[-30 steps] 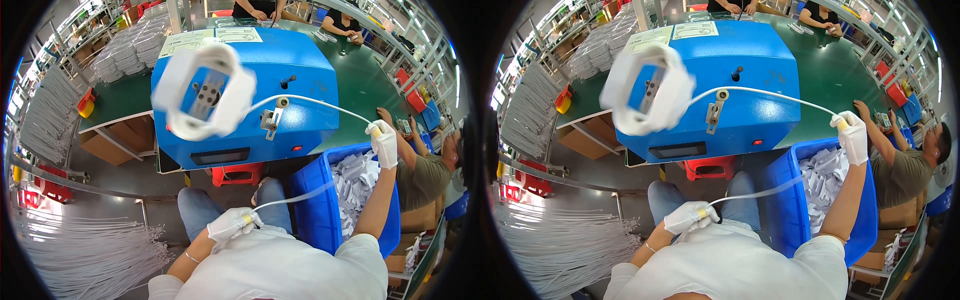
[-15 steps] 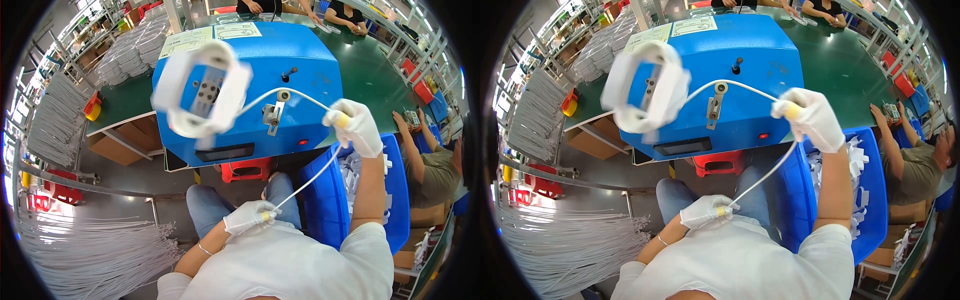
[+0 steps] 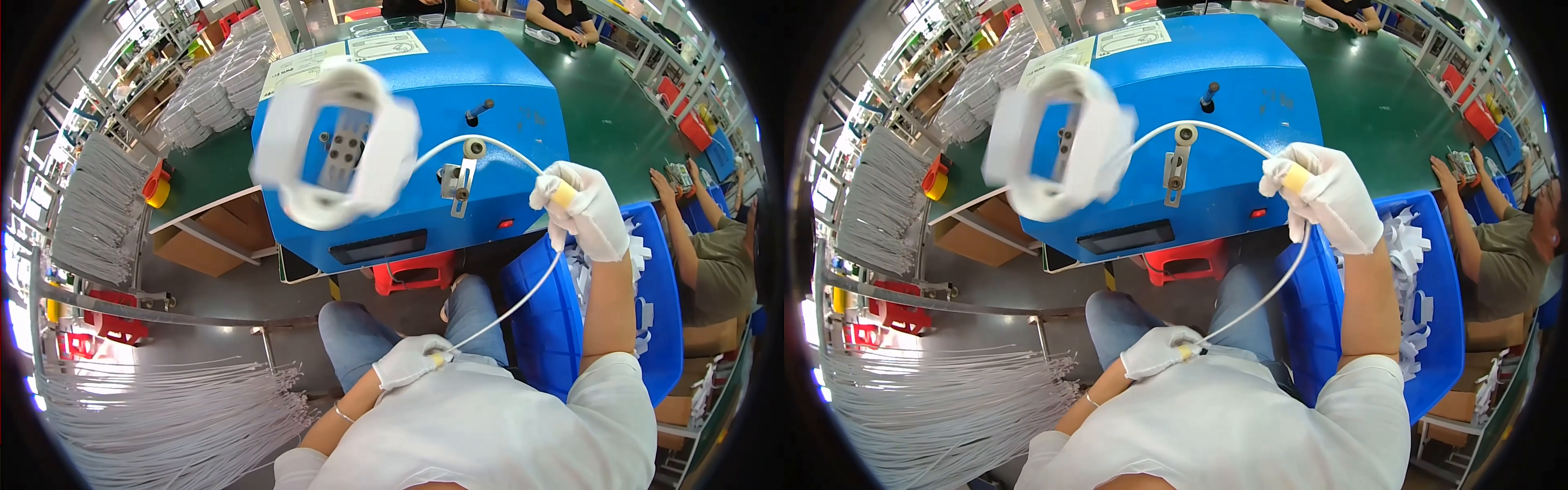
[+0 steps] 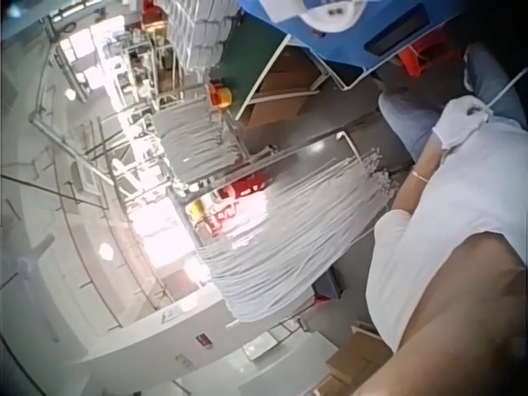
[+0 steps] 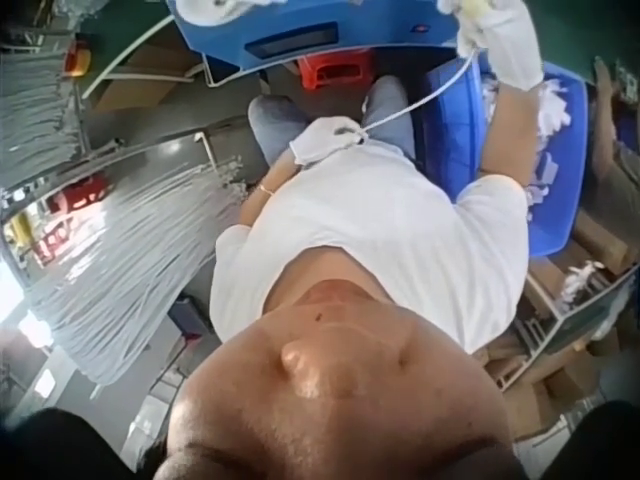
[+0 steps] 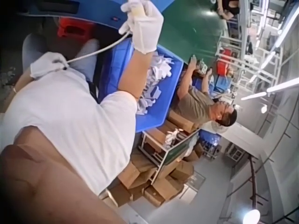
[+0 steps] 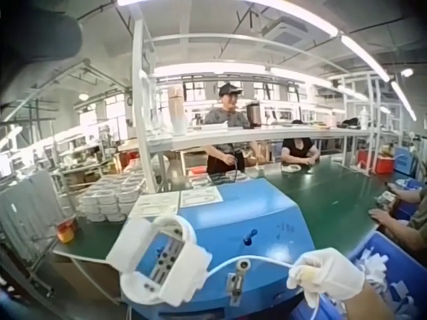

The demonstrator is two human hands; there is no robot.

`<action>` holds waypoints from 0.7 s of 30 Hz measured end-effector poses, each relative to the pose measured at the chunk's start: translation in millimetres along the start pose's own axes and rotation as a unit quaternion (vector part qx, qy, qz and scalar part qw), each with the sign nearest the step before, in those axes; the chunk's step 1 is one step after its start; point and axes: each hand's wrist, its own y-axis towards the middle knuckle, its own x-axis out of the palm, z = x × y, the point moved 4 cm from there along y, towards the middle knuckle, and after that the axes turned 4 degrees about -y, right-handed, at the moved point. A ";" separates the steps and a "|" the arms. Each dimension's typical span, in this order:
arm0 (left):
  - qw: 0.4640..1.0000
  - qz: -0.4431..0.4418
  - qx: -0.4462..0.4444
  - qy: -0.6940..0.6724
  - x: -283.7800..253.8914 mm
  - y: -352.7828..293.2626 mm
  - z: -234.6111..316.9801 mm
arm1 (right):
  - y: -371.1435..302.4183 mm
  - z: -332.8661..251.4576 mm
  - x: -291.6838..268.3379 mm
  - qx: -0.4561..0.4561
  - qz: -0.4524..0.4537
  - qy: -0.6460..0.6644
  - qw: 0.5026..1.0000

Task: Processing long white cables using an industrial testing or assembly machine.

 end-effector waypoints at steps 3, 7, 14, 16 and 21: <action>0.999 0.001 0.011 0.036 1.4 9.5 11.0 | -1.9 1.8 -3.0 -0.024 -0.012 0.001 1.000; 0.993 -0.013 0.057 0.099 -1.5 25.2 35.5 | 1.3 -5.2 10.1 -0.002 -0.044 -0.028 0.999; 0.902 0.006 0.204 0.381 -32.3 -6.0 125.7 | 14.6 -19.7 27.3 -0.037 -0.059 -0.061 0.996; 0.877 -0.036 0.210 0.430 -48.4 -35.6 154.6 | 14.0 -35.8 29.0 -0.332 0.035 -0.330 0.883; 0.915 -0.055 0.134 0.377 -100.5 -124.7 239.0 | 29.0 -44.6 15.9 -0.432 0.102 -0.422 0.790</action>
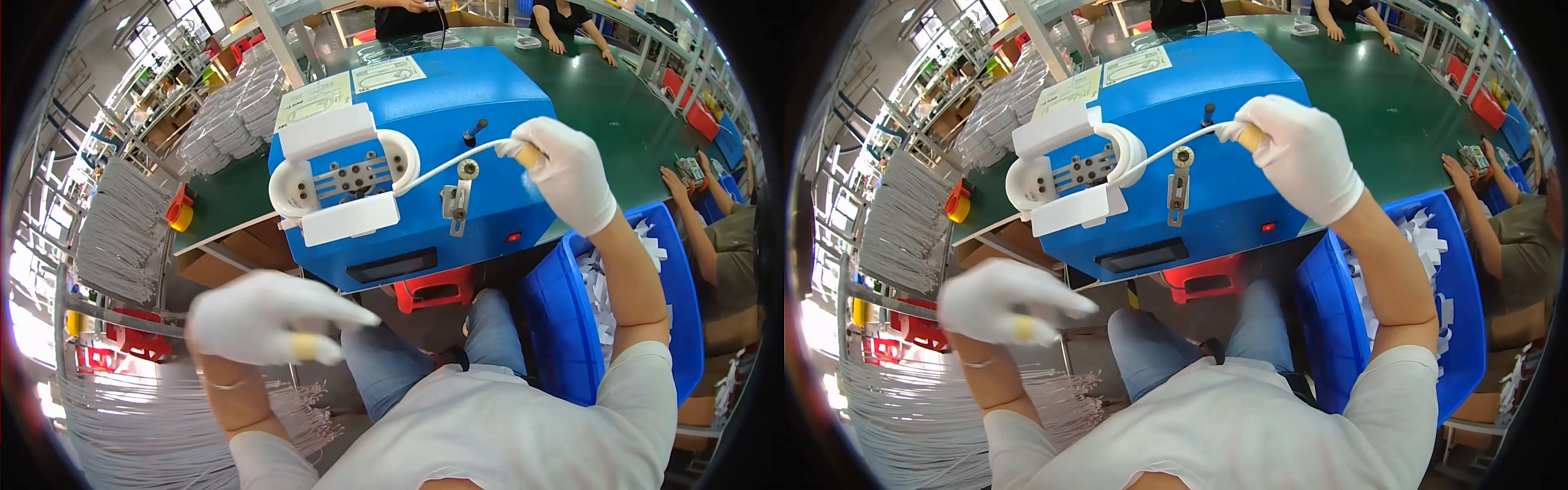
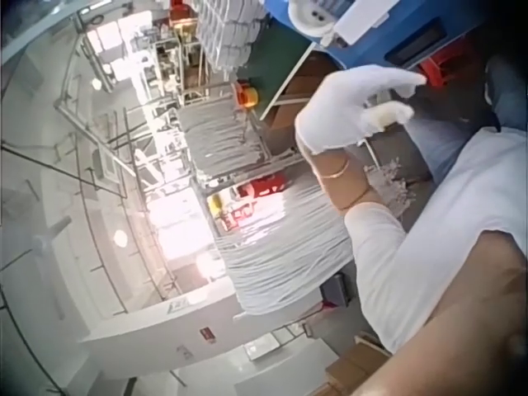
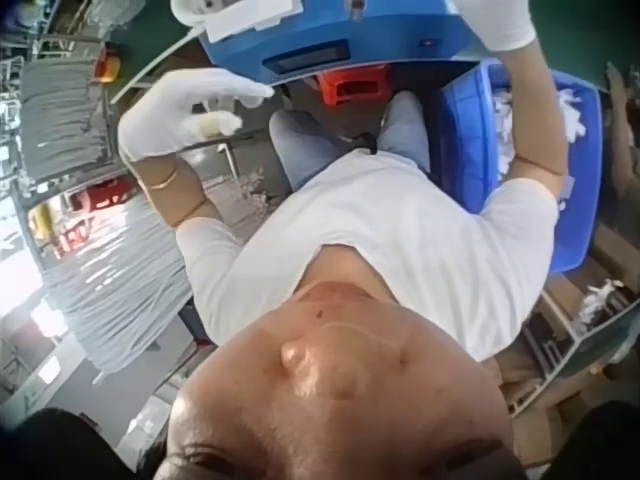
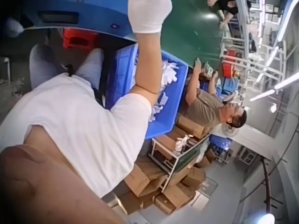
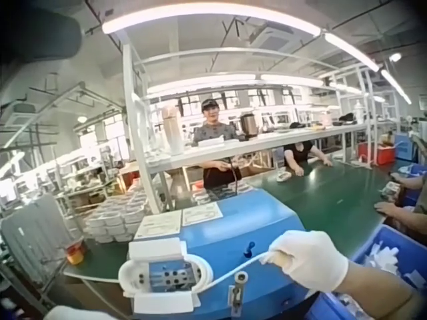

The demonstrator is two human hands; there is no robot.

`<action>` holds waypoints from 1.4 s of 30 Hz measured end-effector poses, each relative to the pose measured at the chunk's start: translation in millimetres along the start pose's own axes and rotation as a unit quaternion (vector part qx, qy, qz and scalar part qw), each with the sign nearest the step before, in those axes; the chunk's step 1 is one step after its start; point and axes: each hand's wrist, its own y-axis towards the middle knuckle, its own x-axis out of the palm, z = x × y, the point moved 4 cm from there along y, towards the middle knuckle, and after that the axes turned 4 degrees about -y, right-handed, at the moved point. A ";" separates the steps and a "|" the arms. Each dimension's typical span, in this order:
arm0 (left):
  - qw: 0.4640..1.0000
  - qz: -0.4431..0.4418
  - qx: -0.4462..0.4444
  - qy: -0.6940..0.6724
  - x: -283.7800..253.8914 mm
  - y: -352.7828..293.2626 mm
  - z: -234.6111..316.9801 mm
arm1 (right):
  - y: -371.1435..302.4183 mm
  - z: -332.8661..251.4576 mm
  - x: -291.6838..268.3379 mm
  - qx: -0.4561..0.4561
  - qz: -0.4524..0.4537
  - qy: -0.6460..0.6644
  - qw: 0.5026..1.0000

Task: Processing long white cables using an industrial testing or assembly machine.

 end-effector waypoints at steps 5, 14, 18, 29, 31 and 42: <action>0.936 0.343 0.028 0.069 -79.9 -4.3 31.7 | 62.8 17.7 5.5 -0.139 0.055 -0.124 0.981; 0.944 0.276 0.051 0.172 -126.6 83.2 14.3 | 151.2 -16.0 106.2 -0.242 -0.018 -0.021 0.970; 0.935 0.284 0.025 0.212 -131.2 51.5 14.2 | 138.1 -35.4 85.0 -0.176 0.121 0.027 0.977; 0.887 0.387 -0.032 0.251 -94.6 -3.4 -4.3 | 78.9 -106.8 54.0 -0.291 -0.003 -0.133 0.947; 0.870 0.409 -0.032 0.275 -81.1 2.6 -3.0 | 78.6 -106.0 59.7 -0.283 -0.015 -0.142 0.948; 0.756 0.565 0.111 0.312 -56.0 27.8 -14.2 | 109.9 -60.1 76.9 -0.051 -0.232 0.155 0.959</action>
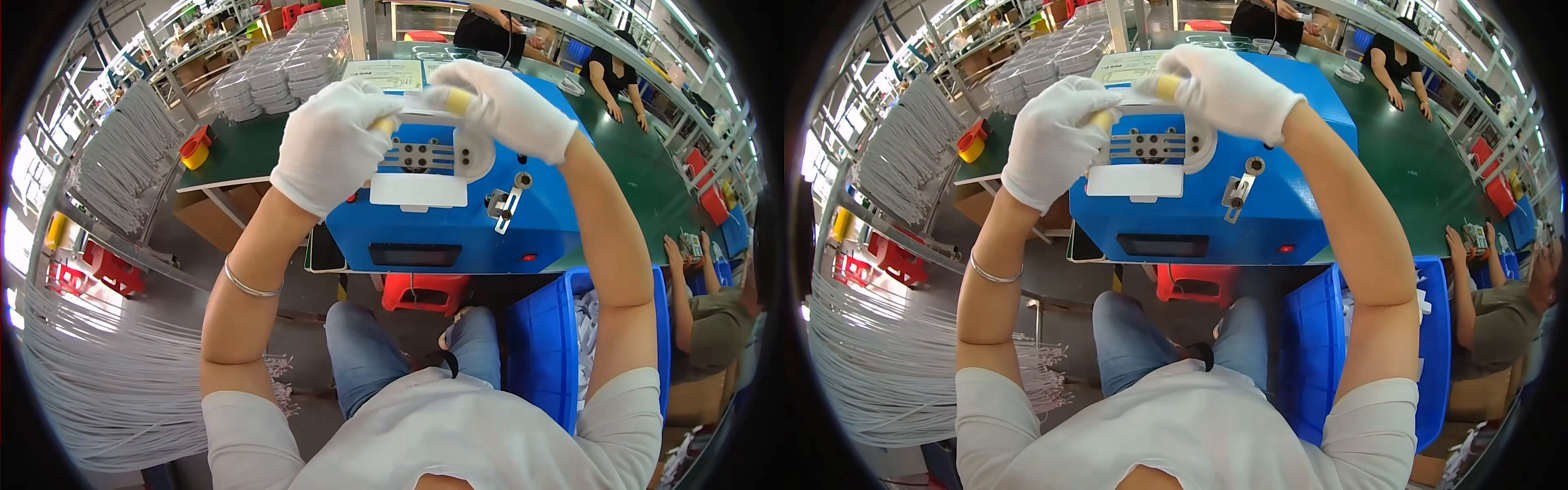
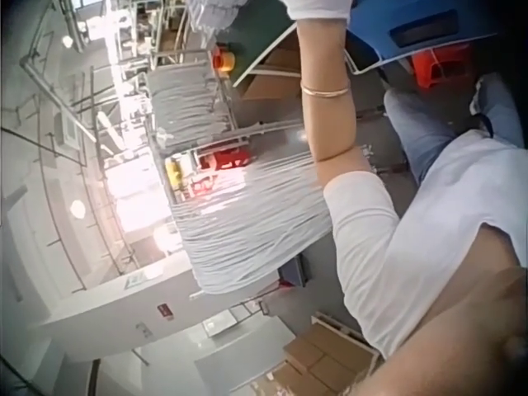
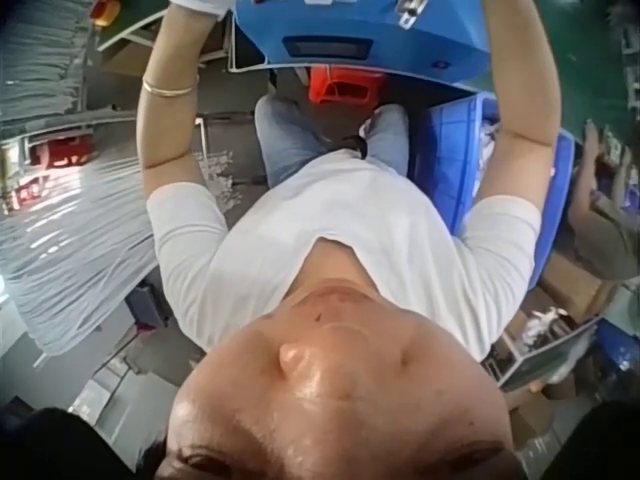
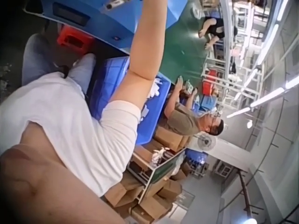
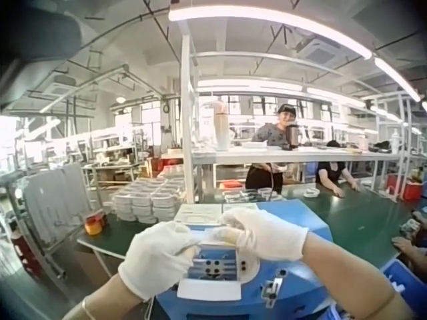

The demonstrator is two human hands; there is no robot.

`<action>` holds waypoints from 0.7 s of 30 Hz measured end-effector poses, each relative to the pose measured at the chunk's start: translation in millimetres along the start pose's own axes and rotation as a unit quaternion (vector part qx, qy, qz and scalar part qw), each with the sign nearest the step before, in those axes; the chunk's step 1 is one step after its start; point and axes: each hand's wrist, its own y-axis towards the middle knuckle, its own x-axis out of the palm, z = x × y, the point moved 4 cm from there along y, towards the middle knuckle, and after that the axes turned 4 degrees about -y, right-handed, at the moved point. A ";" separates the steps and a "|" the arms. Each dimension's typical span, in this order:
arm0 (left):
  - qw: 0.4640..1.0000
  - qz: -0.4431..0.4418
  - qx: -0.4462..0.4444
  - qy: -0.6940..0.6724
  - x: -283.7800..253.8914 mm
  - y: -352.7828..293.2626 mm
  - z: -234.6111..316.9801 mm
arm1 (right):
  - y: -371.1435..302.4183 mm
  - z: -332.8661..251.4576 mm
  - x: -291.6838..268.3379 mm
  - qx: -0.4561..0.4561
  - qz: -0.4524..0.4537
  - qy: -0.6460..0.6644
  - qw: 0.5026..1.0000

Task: Processing long white cables using an industrial testing or assembly machine.

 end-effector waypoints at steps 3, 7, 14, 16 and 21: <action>0.999 0.014 0.031 0.011 -0.3 1.0 -3.3 | -1.1 -1.3 7.0 0.057 -0.025 0.147 0.987; 0.997 -0.012 0.064 0.046 -2.9 1.0 -4.7 | -2.8 -8.3 11.9 0.096 -0.004 0.227 0.969; 0.986 -0.030 0.100 0.132 -2.8 -2.2 2.2 | -0.3 -1.6 15.5 0.115 -0.015 0.198 0.973; 0.982 -0.031 0.101 0.157 -0.4 -2.0 4.7 | -0.2 1.0 14.2 0.100 0.011 0.157 0.982; 0.983 -0.032 0.094 0.153 -0.2 -2.2 3.6 | -4.0 -9.5 11.4 0.168 0.019 0.191 0.967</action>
